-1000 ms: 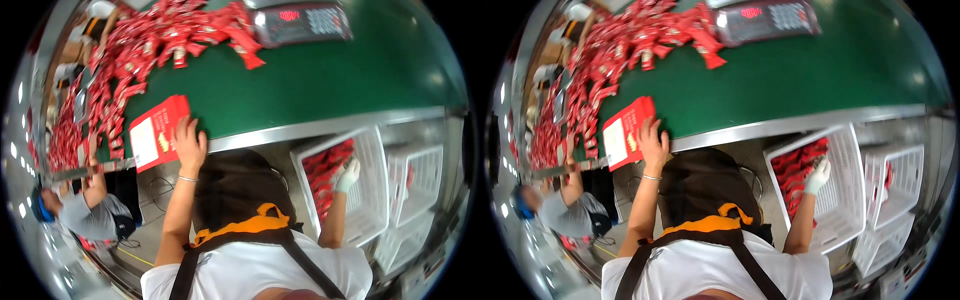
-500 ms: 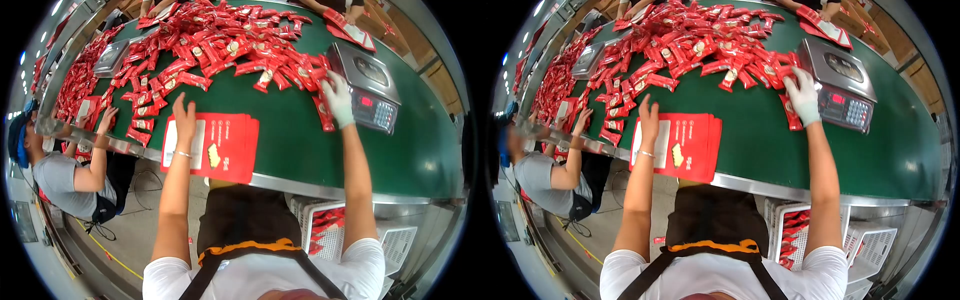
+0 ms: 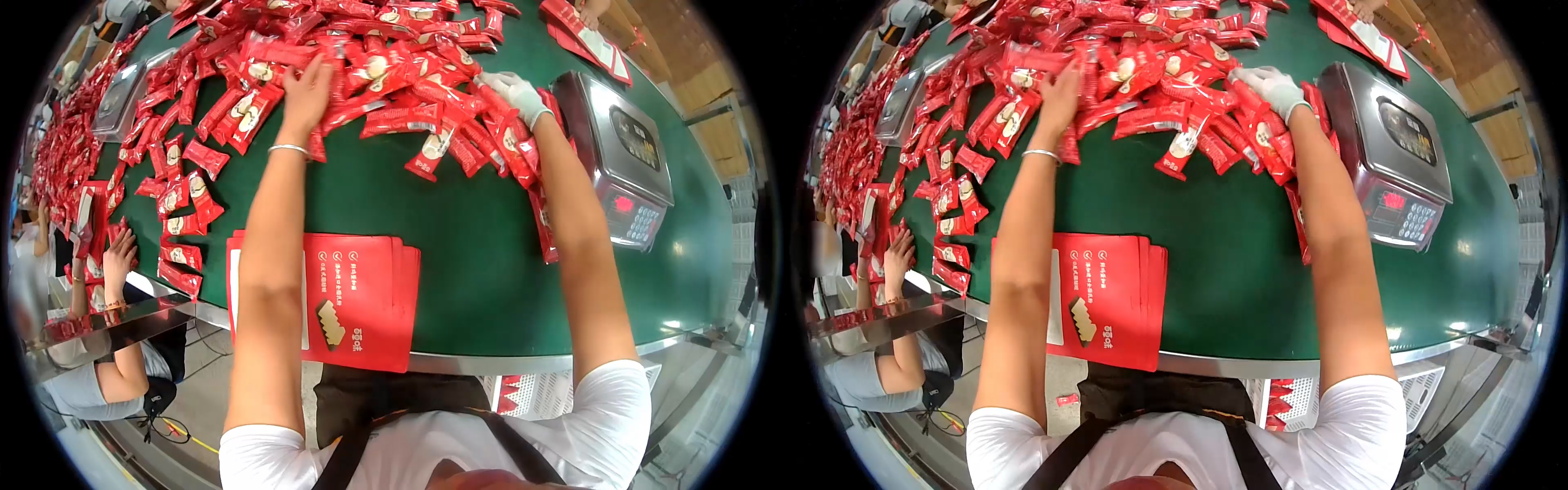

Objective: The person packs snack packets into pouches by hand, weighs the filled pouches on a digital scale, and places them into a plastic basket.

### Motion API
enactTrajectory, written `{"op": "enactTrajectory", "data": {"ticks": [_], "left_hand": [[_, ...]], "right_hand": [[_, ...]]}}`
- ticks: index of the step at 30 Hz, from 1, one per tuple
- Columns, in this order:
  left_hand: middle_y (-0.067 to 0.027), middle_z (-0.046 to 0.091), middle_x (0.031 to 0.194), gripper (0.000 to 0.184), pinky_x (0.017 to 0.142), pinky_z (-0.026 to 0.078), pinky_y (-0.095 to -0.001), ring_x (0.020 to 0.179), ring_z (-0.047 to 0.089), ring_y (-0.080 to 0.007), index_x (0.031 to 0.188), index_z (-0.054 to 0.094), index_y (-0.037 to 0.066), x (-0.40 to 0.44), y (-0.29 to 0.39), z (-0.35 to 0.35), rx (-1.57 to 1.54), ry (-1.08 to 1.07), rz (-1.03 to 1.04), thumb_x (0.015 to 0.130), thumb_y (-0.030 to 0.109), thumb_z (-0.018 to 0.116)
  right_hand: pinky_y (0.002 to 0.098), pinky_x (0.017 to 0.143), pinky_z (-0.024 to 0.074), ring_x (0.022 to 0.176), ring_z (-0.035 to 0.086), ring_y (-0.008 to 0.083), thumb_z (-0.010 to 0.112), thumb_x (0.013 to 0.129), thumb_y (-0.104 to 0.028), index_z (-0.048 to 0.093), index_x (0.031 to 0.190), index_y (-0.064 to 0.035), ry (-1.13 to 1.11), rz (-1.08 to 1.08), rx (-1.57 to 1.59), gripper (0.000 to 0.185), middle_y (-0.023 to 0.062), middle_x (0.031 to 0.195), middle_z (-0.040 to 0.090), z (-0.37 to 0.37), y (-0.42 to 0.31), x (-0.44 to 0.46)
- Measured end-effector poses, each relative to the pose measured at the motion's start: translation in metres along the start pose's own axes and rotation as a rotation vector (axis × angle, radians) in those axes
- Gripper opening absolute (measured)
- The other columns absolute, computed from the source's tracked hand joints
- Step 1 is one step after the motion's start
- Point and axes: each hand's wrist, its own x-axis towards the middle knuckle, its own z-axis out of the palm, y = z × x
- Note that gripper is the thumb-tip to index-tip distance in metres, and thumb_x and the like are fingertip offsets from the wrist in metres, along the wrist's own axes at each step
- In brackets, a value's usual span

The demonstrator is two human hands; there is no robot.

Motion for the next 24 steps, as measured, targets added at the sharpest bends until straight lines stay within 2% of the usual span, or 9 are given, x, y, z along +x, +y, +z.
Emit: {"op": "enactTrajectory", "data": {"ticks": [4, 7, 8, 9, 11, 14, 17, 20, 24], "left_hand": [[-0.0205, 0.043, 0.149, 0.065, 0.112, 0.035, -0.0501, 0.136, 0.041, -0.0438, 0.148, 0.044, 0.025, -0.025, 0.048, 0.063, -0.014, -0.245, 0.048, 0.092, 0.055, 0.056], [-0.0131, 0.048, 0.146, 0.053, 0.104, 0.04, -0.0579, 0.129, 0.045, -0.0439, 0.138, 0.055, 0.034, -0.072, 0.098, 0.091, 0.18, -0.247, 0.064, 0.09, 0.058, 0.053], [-0.0127, 0.048, 0.145, 0.051, 0.103, 0.04, -0.0574, 0.129, 0.046, -0.0429, 0.135, 0.058, 0.033, -0.089, 0.113, 0.098, 0.111, -0.264, 0.035, 0.09, 0.058, 0.054], [-0.0124, 0.049, 0.145, 0.05, 0.102, 0.041, -0.0569, 0.129, 0.046, -0.0419, 0.132, 0.06, 0.032, -0.104, 0.126, 0.102, 0.043, -0.281, 0.006, 0.09, 0.058, 0.054], [-0.0121, 0.049, 0.144, 0.047, 0.102, 0.041, -0.0564, 0.129, 0.047, -0.0393, 0.128, 0.064, 0.029, -0.132, 0.142, 0.106, -0.086, -0.3, -0.02, 0.091, 0.056, 0.054], [-0.0112, 0.05, 0.143, 0.044, 0.102, 0.04, -0.0563, 0.128, 0.048, -0.0376, 0.126, 0.065, 0.026, -0.17, 0.166, 0.116, -0.141, -0.268, -0.101, 0.093, 0.051, 0.053], [-0.0124, 0.048, 0.145, 0.045, 0.102, 0.039, -0.0578, 0.127, 0.047, -0.0402, 0.134, 0.06, 0.026, -0.196, 0.182, 0.127, -0.178, -0.216, -0.156, 0.095, 0.046, 0.049], [-0.0187, 0.041, 0.149, 0.054, 0.104, 0.037, -0.0584, 0.128, 0.043, -0.045, 0.149, 0.043, 0.024, -0.219, 0.188, 0.126, -0.134, -0.24, -0.121, 0.097, 0.037, 0.045], [-0.0227, 0.04, 0.149, 0.054, 0.104, 0.035, -0.0622, 0.129, 0.043, -0.0459, 0.147, 0.046, 0.02, -0.239, 0.174, 0.116, -0.389, -0.338, 0.022, 0.094, 0.03, 0.051]], "right_hand": [[0.0365, 0.099, 0.0476, 0.117, 0.058, 0.0327, 0.052, 0.096, -0.031, 0.06, 0.129, -0.0245, 0.084, -0.201, 0.118, 0.035, 0.0084, 0.128, 0.064, 0.014, -0.016, -0.025], [0.0358, 0.089, 0.049, 0.101, 0.064, 0.0332, 0.059, 0.09, -0.033, 0.069, 0.111, -0.012, -0.066, 0.506, 0.824, 0.031, 0.0161, 0.115, 0.068, -0.027, -0.086, -0.05], [0.0353, 0.089, 0.0497, 0.098, 0.066, 0.0318, 0.06, 0.09, -0.031, 0.069, 0.109, -0.0087, -0.153, 0.342, 0.736, 0.031, 0.0172, 0.11, 0.069, -0.025, -0.075, -0.053], [0.0356, 0.089, 0.0504, 0.098, 0.067, 0.0296, 0.06, 0.09, -0.026, 0.07, 0.104, -0.0071, -0.179, -0.093, -0.113, 0.026, 0.0159, 0.106, 0.071, -0.017, -0.067, -0.058], [0.0365, 0.088, 0.0515, 0.099, 0.067, 0.0307, 0.057, 0.092, -0.021, 0.07, 0.1, -0.0075, 0.125, 0.087, 0.67, 0.021, 0.0155, 0.103, 0.072, -0.026, -0.087, -0.078], [0.0396, 0.085, 0.0529, 0.095, 0.067, 0.0366, 0.058, 0.09, -0.024, 0.072, 0.097, -0.0079, -0.042, -0.04, 0.214, 0.023, 0.0194, 0.098, 0.071, -0.057, -0.075, -0.098], [0.0413, 0.086, 0.0526, 0.093, 0.067, 0.0375, 0.06, 0.086, -0.025, 0.073, 0.099, -0.0069, -0.003, 0.576, 0.435, 0.026, 0.0211, 0.099, 0.07, -0.117, -0.109, -0.13], [0.0374, 0.092, 0.0507, 0.1, 0.066, 0.0344, 0.058, 0.089, -0.018, 0.072, 0.104, -0.0047, 0.307, 0.518, 0.42, 0.025, 0.0178, 0.103, 0.07, -0.126, -0.121, -0.166], [0.0384, 0.096, 0.0486, 0.111, 0.061, 0.0328, 0.062, 0.088, -0.013, 0.067, 0.114, -0.0045, 0.674, 0.333, 0.394, 0.028, 0.0162, 0.116, 0.065, -0.142, -0.208, -0.217]]}}
